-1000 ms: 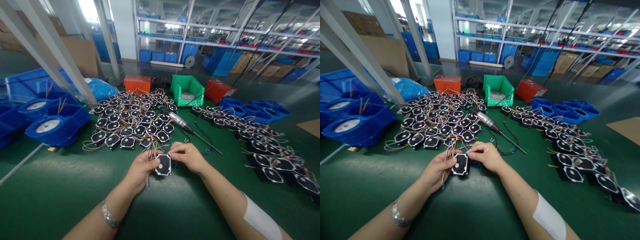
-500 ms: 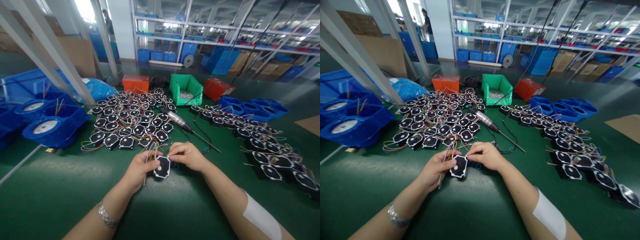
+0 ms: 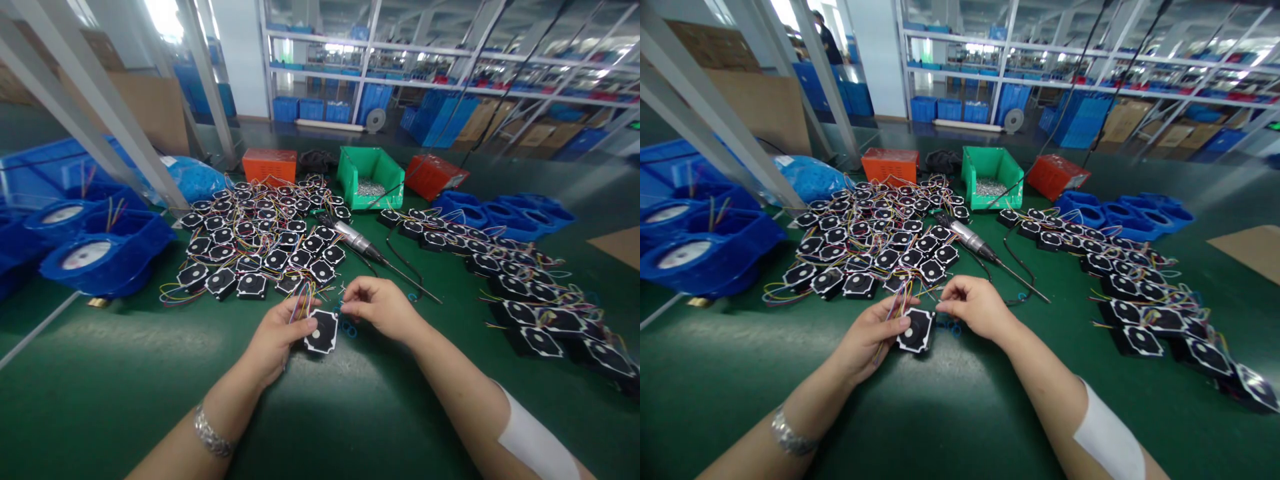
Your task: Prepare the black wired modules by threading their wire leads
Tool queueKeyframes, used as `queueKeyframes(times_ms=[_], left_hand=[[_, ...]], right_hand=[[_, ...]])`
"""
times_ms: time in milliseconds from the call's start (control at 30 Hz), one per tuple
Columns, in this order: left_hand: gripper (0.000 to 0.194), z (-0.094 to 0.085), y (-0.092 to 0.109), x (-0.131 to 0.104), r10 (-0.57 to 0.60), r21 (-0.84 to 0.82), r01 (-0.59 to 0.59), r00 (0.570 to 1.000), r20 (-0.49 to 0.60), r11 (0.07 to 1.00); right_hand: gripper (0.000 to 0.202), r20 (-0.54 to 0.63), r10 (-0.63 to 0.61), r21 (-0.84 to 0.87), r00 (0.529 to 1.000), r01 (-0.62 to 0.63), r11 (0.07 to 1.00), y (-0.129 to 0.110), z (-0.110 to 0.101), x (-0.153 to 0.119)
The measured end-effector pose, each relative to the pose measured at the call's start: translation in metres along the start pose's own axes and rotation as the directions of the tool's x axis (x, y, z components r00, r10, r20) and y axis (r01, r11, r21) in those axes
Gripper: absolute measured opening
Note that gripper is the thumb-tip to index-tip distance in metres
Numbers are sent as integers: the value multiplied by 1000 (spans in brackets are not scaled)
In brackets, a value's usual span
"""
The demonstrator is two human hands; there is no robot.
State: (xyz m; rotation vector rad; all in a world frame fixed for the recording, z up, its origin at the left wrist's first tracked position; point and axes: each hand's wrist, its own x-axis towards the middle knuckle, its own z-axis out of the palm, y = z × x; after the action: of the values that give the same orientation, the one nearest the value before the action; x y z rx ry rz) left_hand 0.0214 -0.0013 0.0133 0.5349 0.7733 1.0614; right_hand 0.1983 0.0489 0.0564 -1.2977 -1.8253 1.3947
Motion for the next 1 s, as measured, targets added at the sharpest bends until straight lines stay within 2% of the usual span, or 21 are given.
queueKeyframes(times_ms=[67, 133, 233, 300, 467, 600, 767, 867, 933, 1000], left_hand=[[33, 1, 0, 0, 12, -5, -12, 998, 55, 1000], [30, 0, 0, 0, 15, 20, -17, 996, 92, 1000], [25, -2, -2, 1, 32, 94, -42, 994, 104, 995], [25, -4, -3, 1, 30, 119, -44, 992, 121, 992], [27, -3, -4, -1, -15, 126, -5, 987, 157, 992], [27, 0, -2, -2, -19, 121, -3, 983, 183, 993], [27, -3, -4, -3, -11, 133, -17, 979, 206, 991], [28, -4, -7, -2, -14, 130, -15, 976, 216, 991], [28, -4, -9, -1, -7, 128, -21, 977, 215, 992], [27, -4, -7, 0, 2, 137, -32, 978, 208, 990]], right_hand=[[18, -25, 51, 25, 998, -51, 998, -3, 2, -2], [13, -23, 30, -9, 999, -30, 1000, -7, 5, -4], [3, -39, -156, -123, 987, 150, 981, -13, 11, -7], [10, -49, -277, -173, 960, 265, 949, -16, 15, -9], [13, -76, -354, -229, 932, 329, 916, -15, 23, -11], [14, 22, -443, -331, 896, 425, 843, -14, 25, -13], [14, 181, -577, -495, 797, 581, 646, -14, 24, -14], [20, 259, -633, -487, 730, 665, 567, -16, 24, -13], [22, 288, -620, -439, 730, 676, 592, -19, 23, -13], [23, 294, -561, -390, 774, 633, 668, -22, 23, -14]])
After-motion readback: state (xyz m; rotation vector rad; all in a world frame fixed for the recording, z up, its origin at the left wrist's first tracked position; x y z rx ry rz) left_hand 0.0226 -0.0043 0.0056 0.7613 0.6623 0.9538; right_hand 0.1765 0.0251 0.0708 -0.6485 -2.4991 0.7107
